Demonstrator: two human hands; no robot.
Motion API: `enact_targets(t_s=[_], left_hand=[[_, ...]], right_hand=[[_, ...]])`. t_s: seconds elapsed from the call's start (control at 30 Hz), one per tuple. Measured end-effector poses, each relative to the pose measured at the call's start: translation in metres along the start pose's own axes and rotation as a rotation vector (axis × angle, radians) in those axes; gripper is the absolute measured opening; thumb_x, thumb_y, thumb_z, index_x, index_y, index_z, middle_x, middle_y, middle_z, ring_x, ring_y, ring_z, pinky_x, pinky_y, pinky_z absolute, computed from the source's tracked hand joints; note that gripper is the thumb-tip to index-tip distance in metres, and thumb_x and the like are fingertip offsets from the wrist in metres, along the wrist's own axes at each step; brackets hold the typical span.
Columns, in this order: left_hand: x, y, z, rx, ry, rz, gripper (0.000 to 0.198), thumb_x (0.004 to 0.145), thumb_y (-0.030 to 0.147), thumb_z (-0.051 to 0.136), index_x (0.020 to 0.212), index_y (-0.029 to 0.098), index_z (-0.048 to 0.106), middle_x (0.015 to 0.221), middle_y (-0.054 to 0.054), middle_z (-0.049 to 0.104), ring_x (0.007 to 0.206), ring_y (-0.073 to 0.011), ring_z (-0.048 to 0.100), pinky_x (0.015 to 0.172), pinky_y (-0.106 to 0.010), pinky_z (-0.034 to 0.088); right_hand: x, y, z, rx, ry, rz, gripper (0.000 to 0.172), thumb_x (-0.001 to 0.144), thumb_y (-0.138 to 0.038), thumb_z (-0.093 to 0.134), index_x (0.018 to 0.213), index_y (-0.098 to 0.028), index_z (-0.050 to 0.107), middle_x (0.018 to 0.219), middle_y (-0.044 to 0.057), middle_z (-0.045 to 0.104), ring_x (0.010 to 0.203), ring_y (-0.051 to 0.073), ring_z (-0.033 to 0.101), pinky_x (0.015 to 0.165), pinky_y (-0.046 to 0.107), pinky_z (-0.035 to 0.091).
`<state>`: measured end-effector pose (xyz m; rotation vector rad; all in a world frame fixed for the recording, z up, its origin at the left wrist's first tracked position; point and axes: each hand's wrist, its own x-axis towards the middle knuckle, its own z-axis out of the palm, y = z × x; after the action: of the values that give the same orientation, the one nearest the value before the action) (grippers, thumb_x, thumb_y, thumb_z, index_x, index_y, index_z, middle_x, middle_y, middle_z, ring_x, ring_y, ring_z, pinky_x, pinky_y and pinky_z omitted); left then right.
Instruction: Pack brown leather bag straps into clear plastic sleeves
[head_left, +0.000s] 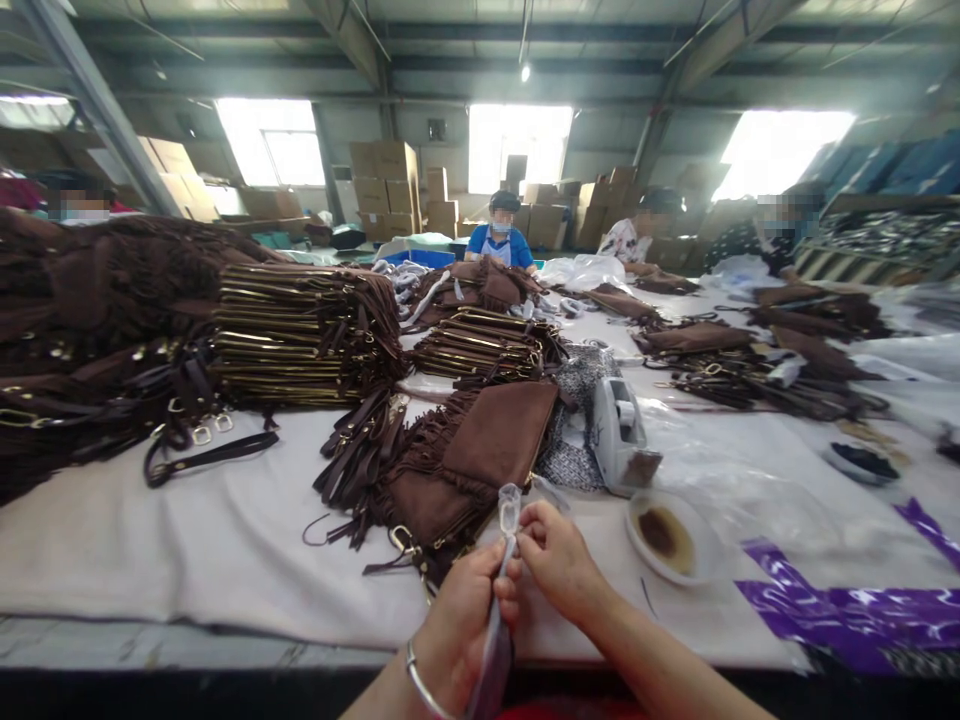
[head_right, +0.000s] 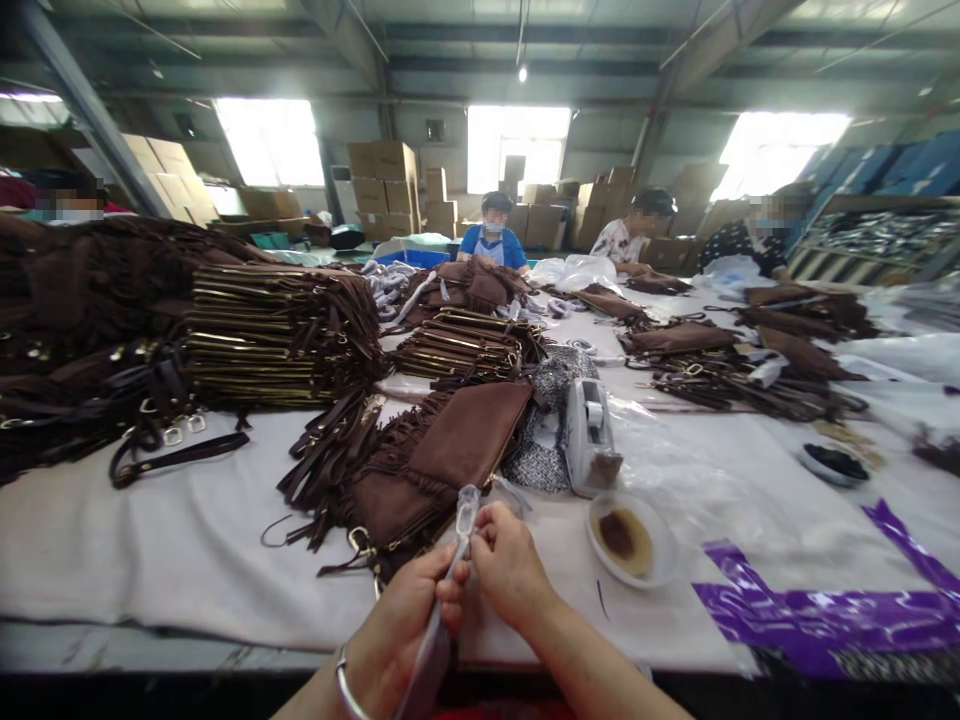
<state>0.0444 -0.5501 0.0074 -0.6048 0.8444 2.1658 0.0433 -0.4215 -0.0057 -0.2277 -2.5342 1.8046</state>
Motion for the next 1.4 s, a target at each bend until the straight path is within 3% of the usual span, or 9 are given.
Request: enact_targets(t_s=[0.17, 0.27, 0.37, 0.53, 0.7, 0.8, 1.13, 1.3, 1.4], left_hand=[[-0.004, 0.0, 0.004, 0.079, -0.007, -0.11, 0.021, 0.093, 0.029, 0.049, 0.078, 0.014, 0.052, 0.056, 0.006, 0.044, 0.034, -0.0006, 0.03, 0.034, -0.012, 0.026], [-0.007, -0.007, 0.004, 0.278, 0.025, 0.082, 0.024, 0.089, 0.036, 0.052, 0.078, 0.016, 0.052, 0.057, 0.005, 0.047, 0.036, -0.0026, 0.031, 0.035, -0.014, 0.027], [-0.007, -0.016, 0.003, 0.461, 0.068, 0.303, 0.032, 0.083, 0.048, 0.057, 0.078, 0.017, 0.052, 0.058, 0.004, 0.051, 0.039, -0.0052, 0.037, 0.037, -0.017, 0.031], [-0.004, -0.023, -0.001, 0.75, 0.04, 0.45, 0.032, 0.086, 0.05, 0.048, 0.077, 0.019, 0.053, 0.053, 0.002, 0.052, 0.041, -0.0115, 0.045, 0.041, -0.023, 0.037], [-0.005, -0.011, -0.009, 0.984, 0.09, 0.683, 0.025, 0.084, 0.039, 0.056, 0.074, 0.017, 0.061, 0.071, -0.006, 0.065, 0.067, -0.017, 0.058, 0.06, -0.026, 0.043], [-0.003, -0.003, -0.012, 0.823, 0.154, 0.625, 0.026, 0.081, 0.041, 0.06, 0.08, 0.016, 0.062, 0.073, -0.005, 0.065, 0.07, -0.017, 0.059, 0.064, -0.026, 0.044], [0.004, 0.007, 0.001, 0.519, 0.018, 0.251, 0.036, 0.069, 0.047, 0.067, 0.078, 0.014, 0.059, 0.064, -0.001, 0.058, 0.053, -0.0118, 0.051, 0.053, -0.024, 0.039], [0.011, 0.008, 0.0, 0.449, -0.027, 0.225, 0.03, 0.062, 0.038, 0.072, 0.075, 0.015, 0.058, 0.062, 0.002, 0.055, 0.054, -0.0107, 0.05, 0.054, -0.023, 0.04], [0.015, 0.005, -0.004, 0.387, 0.036, 0.277, 0.032, 0.063, 0.038, 0.073, 0.079, 0.015, 0.059, 0.061, 0.004, 0.052, 0.054, -0.0093, 0.047, 0.055, -0.023, 0.042]], right_hand=[[0.01, 0.001, 0.004, 0.174, -0.08, 0.12, 0.015, 0.061, -0.019, 0.054, 0.077, -0.021, 0.053, 0.057, -0.004, 0.059, 0.053, 0.015, 0.057, 0.05, 0.024, 0.04], [0.012, -0.002, 0.004, 0.284, -0.134, 0.225, 0.017, 0.058, -0.02, 0.059, 0.074, -0.019, 0.054, 0.06, -0.003, 0.061, 0.054, 0.013, 0.057, 0.049, 0.023, 0.04], [0.002, -0.002, 0.0, 0.322, -0.175, 0.278, 0.013, 0.067, -0.028, 0.061, 0.074, -0.018, 0.057, 0.051, -0.003, 0.057, 0.044, 0.011, 0.05, 0.044, 0.022, 0.032], [-0.018, 0.002, -0.006, 0.645, -0.37, 0.341, 0.034, 0.078, -0.051, 0.064, 0.073, -0.017, 0.058, 0.047, -0.004, 0.051, 0.038, 0.013, 0.048, 0.041, 0.025, 0.036], [-0.019, 0.003, -0.008, 0.786, -0.217, 0.359, 0.032, 0.063, -0.037, 0.084, 0.077, -0.013, 0.068, 0.062, 0.001, 0.065, 0.056, 0.012, 0.058, 0.057, 0.024, 0.045], [-0.017, 0.002, -0.01, 0.809, -0.227, 0.348, 0.031, 0.064, -0.035, 0.085, 0.08, -0.013, 0.071, 0.069, 0.003, 0.069, 0.065, 0.013, 0.061, 0.066, 0.024, 0.047], [-0.019, 0.003, -0.009, 0.862, -0.316, 0.238, 0.034, 0.072, -0.032, 0.08, 0.101, -0.016, 0.074, 0.082, 0.006, 0.073, 0.071, 0.016, 0.064, 0.073, 0.029, 0.048], [-0.017, 0.004, -0.01, 0.85, -0.303, 0.211, 0.036, 0.07, -0.033, 0.081, 0.102, -0.016, 0.074, 0.082, 0.006, 0.073, 0.069, 0.015, 0.063, 0.071, 0.029, 0.048], [-0.017, 0.0, -0.01, 0.887, -0.298, 0.228, 0.037, 0.069, -0.032, 0.082, 0.102, -0.016, 0.074, 0.081, 0.005, 0.073, 0.067, 0.016, 0.064, 0.068, 0.029, 0.049]])
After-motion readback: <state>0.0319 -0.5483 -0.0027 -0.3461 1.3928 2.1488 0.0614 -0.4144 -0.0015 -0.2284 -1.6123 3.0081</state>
